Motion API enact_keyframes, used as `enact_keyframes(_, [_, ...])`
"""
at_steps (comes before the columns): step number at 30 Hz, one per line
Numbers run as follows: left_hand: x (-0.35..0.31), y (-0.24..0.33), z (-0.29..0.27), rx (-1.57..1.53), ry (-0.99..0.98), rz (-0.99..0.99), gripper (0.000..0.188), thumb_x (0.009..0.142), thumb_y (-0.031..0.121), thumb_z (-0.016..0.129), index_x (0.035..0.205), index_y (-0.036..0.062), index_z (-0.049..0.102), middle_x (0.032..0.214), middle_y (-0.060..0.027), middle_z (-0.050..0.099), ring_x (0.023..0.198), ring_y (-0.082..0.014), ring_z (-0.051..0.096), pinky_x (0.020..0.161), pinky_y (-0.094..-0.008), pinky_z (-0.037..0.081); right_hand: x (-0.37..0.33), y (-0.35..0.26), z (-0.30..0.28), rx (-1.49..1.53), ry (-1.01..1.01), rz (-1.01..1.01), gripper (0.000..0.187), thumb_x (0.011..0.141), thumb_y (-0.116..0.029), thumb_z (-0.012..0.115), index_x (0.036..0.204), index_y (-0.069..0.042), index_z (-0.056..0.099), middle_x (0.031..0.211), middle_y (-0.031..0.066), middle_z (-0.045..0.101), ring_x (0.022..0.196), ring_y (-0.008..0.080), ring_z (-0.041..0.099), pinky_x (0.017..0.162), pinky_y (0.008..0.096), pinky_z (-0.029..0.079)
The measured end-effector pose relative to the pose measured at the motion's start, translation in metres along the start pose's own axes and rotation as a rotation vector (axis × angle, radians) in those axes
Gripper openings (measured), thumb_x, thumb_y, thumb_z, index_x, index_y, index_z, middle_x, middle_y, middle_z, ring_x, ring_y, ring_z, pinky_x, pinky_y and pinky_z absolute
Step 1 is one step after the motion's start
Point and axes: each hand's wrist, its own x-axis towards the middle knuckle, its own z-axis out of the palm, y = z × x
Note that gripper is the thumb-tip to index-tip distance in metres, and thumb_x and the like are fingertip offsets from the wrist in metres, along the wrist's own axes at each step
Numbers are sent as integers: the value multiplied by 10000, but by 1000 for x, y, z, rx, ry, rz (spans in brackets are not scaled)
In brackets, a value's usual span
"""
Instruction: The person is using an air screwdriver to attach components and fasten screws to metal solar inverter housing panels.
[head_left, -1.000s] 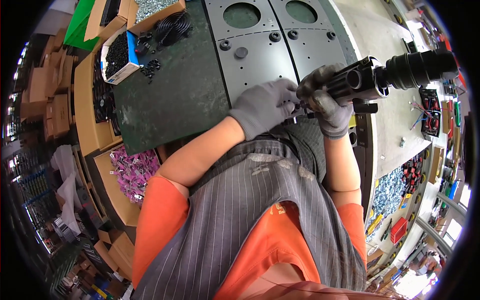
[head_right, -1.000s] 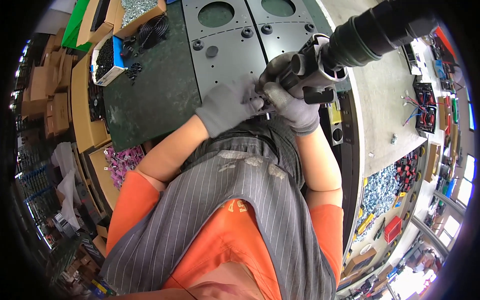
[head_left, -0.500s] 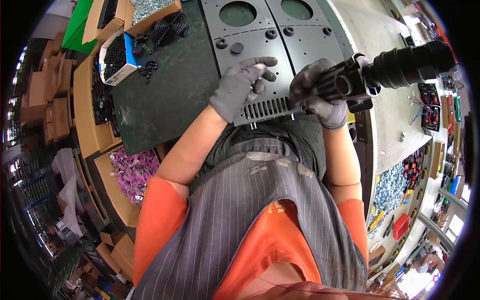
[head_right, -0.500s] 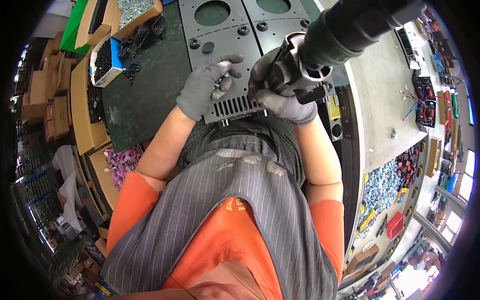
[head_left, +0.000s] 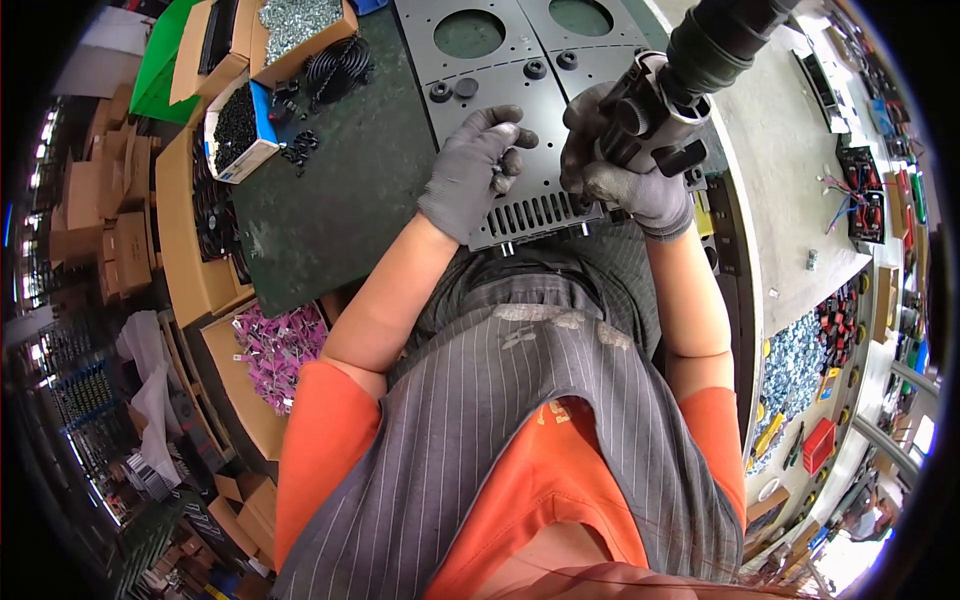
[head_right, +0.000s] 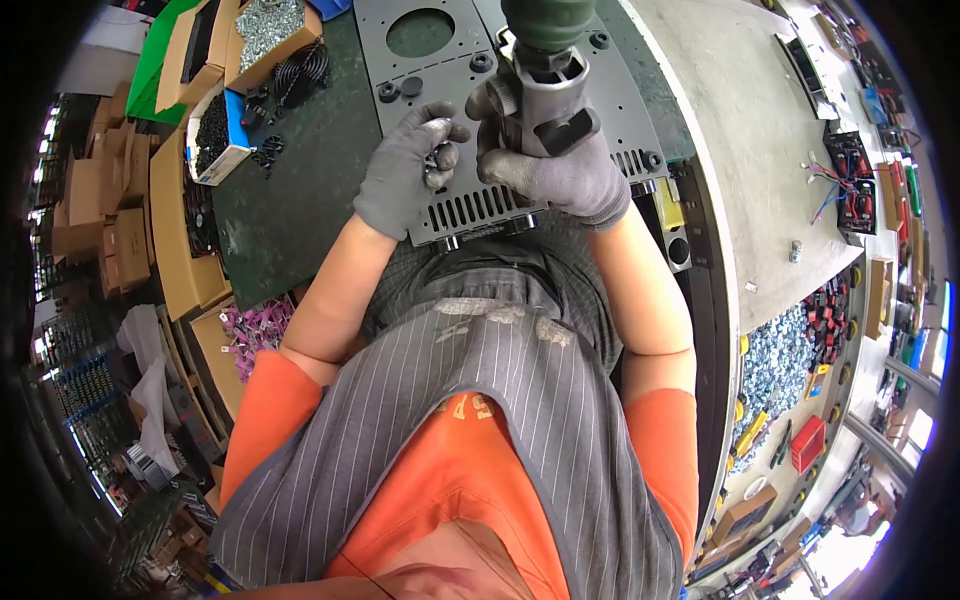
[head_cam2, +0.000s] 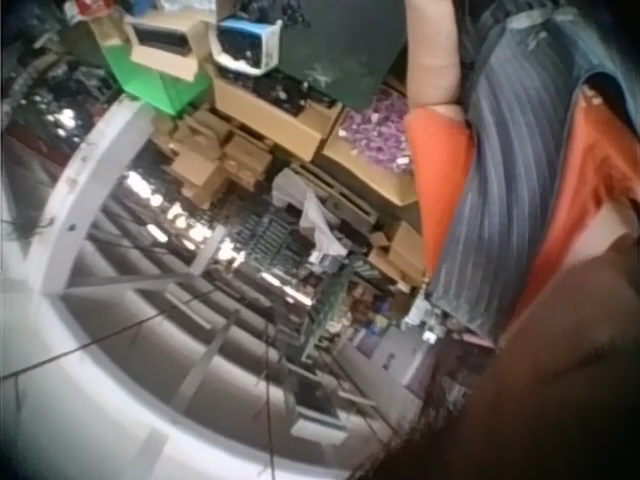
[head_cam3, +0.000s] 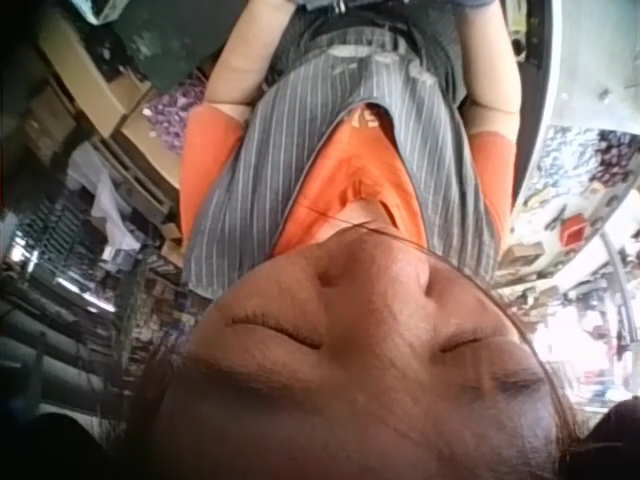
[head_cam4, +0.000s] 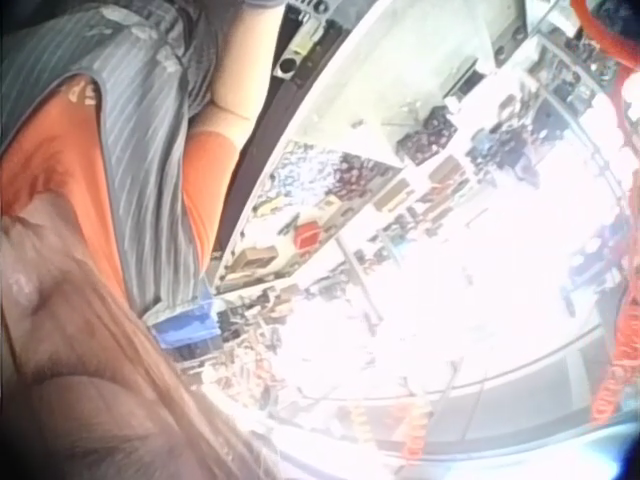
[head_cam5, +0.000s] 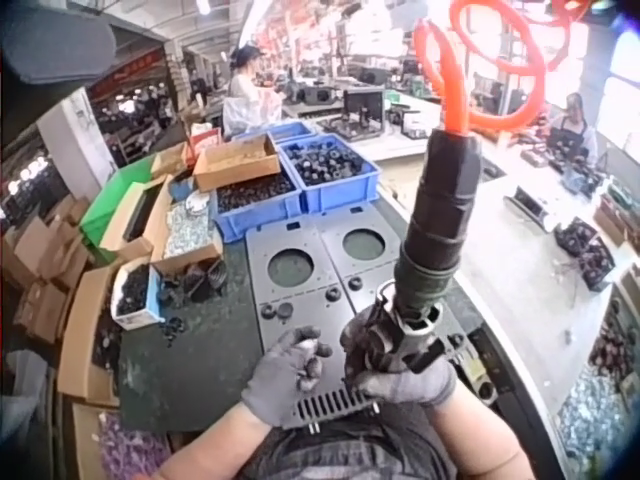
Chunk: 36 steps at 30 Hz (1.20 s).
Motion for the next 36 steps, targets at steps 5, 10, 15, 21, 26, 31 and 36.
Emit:
enact_keyframes(5, [-15, 8, -5, -124, -115, -89, 230, 909, 82, 455, 1115, -1, 513, 897, -75, 553, 631, -71, 477, 453, -157, 357, -9, -18, 7, 93, 68, -191, 508, 706, -169, 727, 1125, -79, 456, 821, 38, 550, 713, 162, 590, 593, 282, 486])
enact_keyframes(10, [-29, 7, 0, -251, -251, -213, 280, 922, 128, 431, 1134, -32, 519, 889, -57, 541, 626, -61, 455, 439, -152, 353, 1, -28, 5, 312, -85, -426, 491, 734, -110, 707, 1152, -61, 453, 778, 88, 593, 642, 204, 584, 573, 328, 505])
enact_keyframes(15, [-35, 3, 5, -304, -303, -259, 247, 948, 106, 416, 1110, -14, 560, 828, -48, 544, 569, -32, 401, 399, -135, 313, 3, -29, 13, 350, -64, -505, 411, 777, -159, 685, 1117, -96, 463, 825, 80, 600, 666, 215, 583, 618, 338, 492])
enact_keyframes(21, [-40, 5, 7, -315, -349, -254, 262, 953, 101, 400, 1129, -23, 549, 822, -43, 535, 559, -29, 389, 402, -132, 308, 3, -29, 8, 378, -104, -484, 371, 769, -124, 693, 1065, -113, 469, 828, 94, 603, 716, 235, 607, 662, 372, 509])
enact_keyframes(26, [-42, 2, 6, -394, -343, -316, 278, 948, 84, 386, 1150, -38, 534, 811, -42, 532, 562, -31, 395, 403, -136, 314, 1, -24, 6, 463, -174, -450, 409, 760, -161, 675, 1100, -109, 453, 846, 97, 593, 678, 230, 576, 641, 366, 481])
enact_keyframes(31, [-37, 13, 5, 312, -246, 25, 282, 938, 179, 471, 1142, 22, 585, 805, 1, 530, 549, -21, 402, 422, -146, 326, -3, -19, -3, 551, 40, -449, 406, 793, -227, 577, 1154, -86, 457, 852, 80, 573, 699, 206, 524, 666, 365, 409])
enact_keyframes(36, [19, 48, -26, 1573, 172, 557, 287, 862, 273, 591, 1132, 180, 627, 964, -71, 641, 807, -226, 633, 690, -358, 495, -10, -13, -8, 586, 100, -420, 405, 787, -234, 566, 1147, -76, 471, 841, 87, 569, 700, 210, 521, 687, 363, 413])
